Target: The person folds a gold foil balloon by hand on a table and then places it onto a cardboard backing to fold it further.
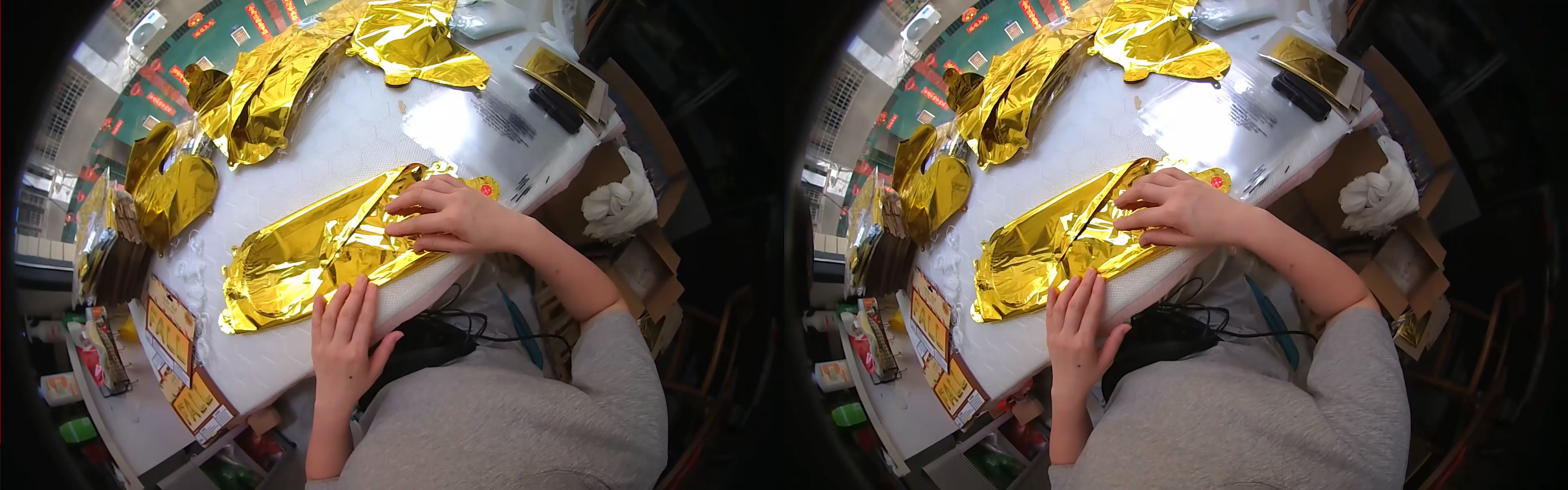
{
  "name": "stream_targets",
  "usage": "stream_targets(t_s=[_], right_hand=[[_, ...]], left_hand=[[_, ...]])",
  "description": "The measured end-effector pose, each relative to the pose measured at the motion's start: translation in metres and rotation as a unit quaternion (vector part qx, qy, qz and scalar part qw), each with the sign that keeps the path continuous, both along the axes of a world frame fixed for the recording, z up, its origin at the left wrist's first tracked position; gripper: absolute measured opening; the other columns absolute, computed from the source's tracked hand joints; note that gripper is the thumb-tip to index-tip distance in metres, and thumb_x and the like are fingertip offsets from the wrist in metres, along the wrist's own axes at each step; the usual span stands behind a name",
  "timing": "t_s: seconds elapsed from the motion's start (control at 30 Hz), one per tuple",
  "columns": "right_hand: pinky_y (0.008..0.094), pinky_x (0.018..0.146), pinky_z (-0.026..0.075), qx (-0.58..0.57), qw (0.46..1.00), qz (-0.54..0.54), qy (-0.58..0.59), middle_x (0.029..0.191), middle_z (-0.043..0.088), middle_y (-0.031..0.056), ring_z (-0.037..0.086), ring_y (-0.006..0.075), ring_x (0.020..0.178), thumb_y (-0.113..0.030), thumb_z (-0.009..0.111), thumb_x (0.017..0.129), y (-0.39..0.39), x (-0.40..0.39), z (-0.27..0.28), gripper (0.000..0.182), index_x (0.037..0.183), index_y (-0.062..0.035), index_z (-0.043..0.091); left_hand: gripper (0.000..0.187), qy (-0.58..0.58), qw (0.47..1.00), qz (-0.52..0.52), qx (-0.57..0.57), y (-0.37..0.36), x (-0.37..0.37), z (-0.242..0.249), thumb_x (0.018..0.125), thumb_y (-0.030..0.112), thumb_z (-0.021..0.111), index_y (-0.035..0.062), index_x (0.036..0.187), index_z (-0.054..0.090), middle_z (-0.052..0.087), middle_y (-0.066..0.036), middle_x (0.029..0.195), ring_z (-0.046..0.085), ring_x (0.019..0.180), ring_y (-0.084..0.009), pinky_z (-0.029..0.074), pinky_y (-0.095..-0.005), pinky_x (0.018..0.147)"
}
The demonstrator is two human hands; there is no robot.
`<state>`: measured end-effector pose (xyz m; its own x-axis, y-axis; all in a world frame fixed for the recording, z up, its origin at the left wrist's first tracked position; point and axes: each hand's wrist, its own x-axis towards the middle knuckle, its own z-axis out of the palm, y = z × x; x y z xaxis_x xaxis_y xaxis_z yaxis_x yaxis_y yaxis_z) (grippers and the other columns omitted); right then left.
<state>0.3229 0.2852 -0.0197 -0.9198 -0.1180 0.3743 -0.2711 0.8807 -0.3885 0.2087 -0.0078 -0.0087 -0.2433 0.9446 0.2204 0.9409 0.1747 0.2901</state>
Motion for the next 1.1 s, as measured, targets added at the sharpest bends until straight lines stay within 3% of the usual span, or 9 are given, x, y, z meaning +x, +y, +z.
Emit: stream_targets(t_s=[0.27,0.57,0.73,0.83,0.93,1.0,1.1], right_hand=[[0.0446,0.107,0.043,-0.013,1.000,-0.007,-0.010,0.140,0.062,0.0057,0.058,0.0287,0.127,-0.029,0.073,0.095,0.000,0.000,-0.001,0.039,0.133,-0.0188,0.071],[0.0456,0.109,0.043,-0.007,1.000,-0.015,-0.012,0.137,0.064,0.0054,0.059,0.0287,0.126,-0.025,0.075,0.092,-0.002,0.001,0.003,0.040,0.132,-0.0186,0.071],[0.0449,0.107,0.045,0.000,1.000,-0.022,0.001,0.133,0.065,0.0063,0.061,0.0280,0.124,-0.022,0.079,0.089,-0.005,0.003,0.005,0.042,0.129,-0.0144,0.071],[0.0445,0.107,0.046,0.070,0.996,-0.048,0.007,0.136,0.065,0.0070,0.060,0.0265,0.127,-0.023,0.079,0.088,-0.013,0.011,0.018,0.044,0.130,-0.0140,0.070],[0.0458,0.113,0.044,0.149,0.979,-0.130,0.049,0.144,0.062,0.0100,0.056,0.0281,0.136,-0.025,0.077,0.089,-0.052,0.019,0.036,0.051,0.136,-0.0087,0.066],[0.0477,0.121,0.037,0.052,0.989,-0.137,0.006,0.154,0.054,0.0151,0.048,0.0321,0.146,-0.032,0.072,0.093,-0.094,0.015,0.032,0.064,0.146,-0.0013,0.056],[0.0488,0.126,0.029,0.013,0.992,-0.117,-0.033,0.159,0.046,0.0217,0.040,0.0358,0.152,-0.039,0.066,0.096,-0.133,0.009,0.006,0.076,0.153,0.0064,0.045]], left_hand=[[0.077,-0.019,1.000,0.017,-0.018,0.009,-0.004,0.001,0.092,0.041,0.072,0.0033,0.155,0.048,0.045,-0.014,0.163,0.043,0.148,-0.0359,0.026,-0.0567,0.124],[0.089,0.009,0.997,0.038,-0.061,0.007,0.000,-0.004,0.090,0.051,0.073,0.0071,0.160,0.041,0.038,-0.013,0.168,0.034,0.156,-0.0319,0.016,-0.0559,0.128],[0.093,0.038,0.996,0.031,-0.070,0.008,0.000,-0.002,0.089,0.056,0.072,0.0091,0.162,0.039,0.039,-0.010,0.168,0.034,0.156,-0.0276,0.013,-0.0610,0.128],[0.093,0.018,0.997,0.031,-0.069,0.008,0.000,-0.004,0.088,0.055,0.073,0.0090,0.162,0.039,0.038,-0.010,0.168,0.034,0.156,-0.0276,0.012,-0.0631,0.127],[0.093,0.015,0.997,0.030,-0.065,0.008,0.001,-0.003,0.088,0.054,0.073,0.0089,0.161,0.039,0.038,-0.010,0.168,0.033,0.157,-0.0277,0.012,-0.0629,0.128],[0.092,0.011,0.998,0.025,-0.060,0.008,0.001,-0.007,0.087,0.052,0.074,0.0088,0.161,0.039,0.038,-0.010,0.168,0.033,0.157,-0.0277,0.011,-0.0628,0.128],[0.091,0.015,0.997,0.019,-0.068,0.006,-0.002,-0.008,0.086,0.046,0.076,0.0087,0.161,0.040,0.037,-0.011,0.169,0.032,0.158,-0.0277,0.011,-0.0625,0.128]])
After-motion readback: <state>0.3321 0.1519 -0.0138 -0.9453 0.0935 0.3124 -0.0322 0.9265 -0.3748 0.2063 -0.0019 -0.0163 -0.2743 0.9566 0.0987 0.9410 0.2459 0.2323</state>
